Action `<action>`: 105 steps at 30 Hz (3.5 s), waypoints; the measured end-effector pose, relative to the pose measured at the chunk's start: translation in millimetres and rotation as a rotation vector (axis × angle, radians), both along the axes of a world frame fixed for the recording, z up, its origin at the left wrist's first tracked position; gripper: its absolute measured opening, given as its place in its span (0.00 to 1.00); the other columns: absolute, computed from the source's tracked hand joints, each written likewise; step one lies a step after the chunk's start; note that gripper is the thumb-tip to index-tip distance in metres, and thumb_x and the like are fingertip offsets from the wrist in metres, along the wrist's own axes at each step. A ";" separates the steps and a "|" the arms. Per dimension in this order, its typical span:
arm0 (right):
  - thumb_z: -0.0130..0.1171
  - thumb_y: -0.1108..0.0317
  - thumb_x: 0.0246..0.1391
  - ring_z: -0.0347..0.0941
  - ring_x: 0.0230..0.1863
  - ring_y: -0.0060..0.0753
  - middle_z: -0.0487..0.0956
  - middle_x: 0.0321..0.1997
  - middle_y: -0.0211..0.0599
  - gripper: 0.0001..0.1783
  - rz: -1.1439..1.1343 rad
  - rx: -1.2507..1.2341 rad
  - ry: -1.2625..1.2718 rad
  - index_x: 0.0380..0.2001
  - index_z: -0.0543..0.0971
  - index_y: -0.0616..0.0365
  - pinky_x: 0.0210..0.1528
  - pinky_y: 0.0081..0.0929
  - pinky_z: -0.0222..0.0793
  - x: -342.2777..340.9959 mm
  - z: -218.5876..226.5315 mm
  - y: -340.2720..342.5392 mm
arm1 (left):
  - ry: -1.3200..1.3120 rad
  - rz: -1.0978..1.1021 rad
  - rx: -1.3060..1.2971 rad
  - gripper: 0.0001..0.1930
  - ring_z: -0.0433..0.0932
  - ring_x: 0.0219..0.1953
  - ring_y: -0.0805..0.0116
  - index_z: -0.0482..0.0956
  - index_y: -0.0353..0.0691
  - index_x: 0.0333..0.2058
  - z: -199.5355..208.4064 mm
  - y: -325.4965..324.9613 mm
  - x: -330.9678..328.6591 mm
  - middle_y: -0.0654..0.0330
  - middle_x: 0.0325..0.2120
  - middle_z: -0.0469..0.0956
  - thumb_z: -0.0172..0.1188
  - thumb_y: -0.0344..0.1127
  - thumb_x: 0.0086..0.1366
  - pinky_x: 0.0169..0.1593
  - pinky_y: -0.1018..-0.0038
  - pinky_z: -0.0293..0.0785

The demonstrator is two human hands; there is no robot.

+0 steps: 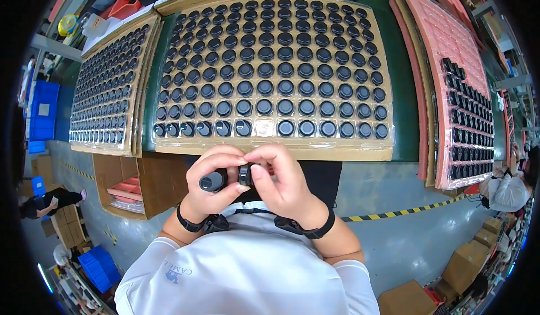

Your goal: The person picks up a black component from a tray, joins it with a flexible arm, and presses them together by hand before placing the assembly back into the tray.

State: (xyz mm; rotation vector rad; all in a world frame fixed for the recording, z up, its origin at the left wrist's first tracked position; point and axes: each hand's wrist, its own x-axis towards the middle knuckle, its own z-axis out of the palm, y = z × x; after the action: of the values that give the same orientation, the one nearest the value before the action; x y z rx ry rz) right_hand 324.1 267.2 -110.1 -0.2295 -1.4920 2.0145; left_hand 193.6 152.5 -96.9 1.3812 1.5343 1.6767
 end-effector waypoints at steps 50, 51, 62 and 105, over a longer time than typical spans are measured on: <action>0.64 0.74 0.39 0.70 0.35 0.36 0.75 0.32 0.33 0.16 -0.388 1.106 -0.476 0.36 0.75 0.55 0.40 0.31 0.60 -20.6 -2.8 35.6 | -0.717 -0.275 -0.223 0.37 0.62 0.14 0.77 0.68 0.32 0.22 -45.5 -19.0 -16.3 0.59 0.16 0.67 0.30 0.66 0.64 0.20 0.83 0.59; 0.64 0.74 0.39 0.70 0.35 0.36 0.75 0.32 0.33 0.16 -0.385 1.106 -0.479 0.36 0.75 0.55 0.40 0.31 0.60 -21.8 -4.1 36.0 | -0.746 -0.273 -0.259 0.38 0.61 0.13 0.76 0.67 0.33 0.21 -46.5 -18.2 -15.8 0.60 0.15 0.66 0.26 0.66 0.64 0.19 0.82 0.58; 0.65 0.73 0.36 0.68 0.35 0.38 0.74 0.36 0.34 0.16 -0.398 1.258 -0.538 0.34 0.76 0.57 0.40 0.32 0.60 -27.4 1.4 27.2 | -0.719 -0.257 -0.294 0.37 0.61 0.13 0.76 0.66 0.34 0.19 -40.2 -13.3 -14.0 0.60 0.13 0.64 0.25 0.63 0.66 0.18 0.82 0.57; 0.56 0.66 0.55 0.67 0.42 0.46 0.71 0.40 0.46 0.13 -0.190 1.010 -0.455 0.41 0.72 0.62 0.46 0.40 0.64 8.7 40.5 23.7 | -0.465 -0.192 -0.129 0.16 0.71 0.23 0.77 0.74 0.35 0.33 -27.5 -2.8 -11.3 0.63 0.22 0.74 0.50 0.44 0.65 0.27 0.81 0.68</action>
State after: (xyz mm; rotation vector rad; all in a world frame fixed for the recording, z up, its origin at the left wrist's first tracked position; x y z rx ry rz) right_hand 332.8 290.9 -69.6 -0.3860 -2.4535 0.8935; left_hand 182.4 149.7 -124.4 0.9513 1.1813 1.6052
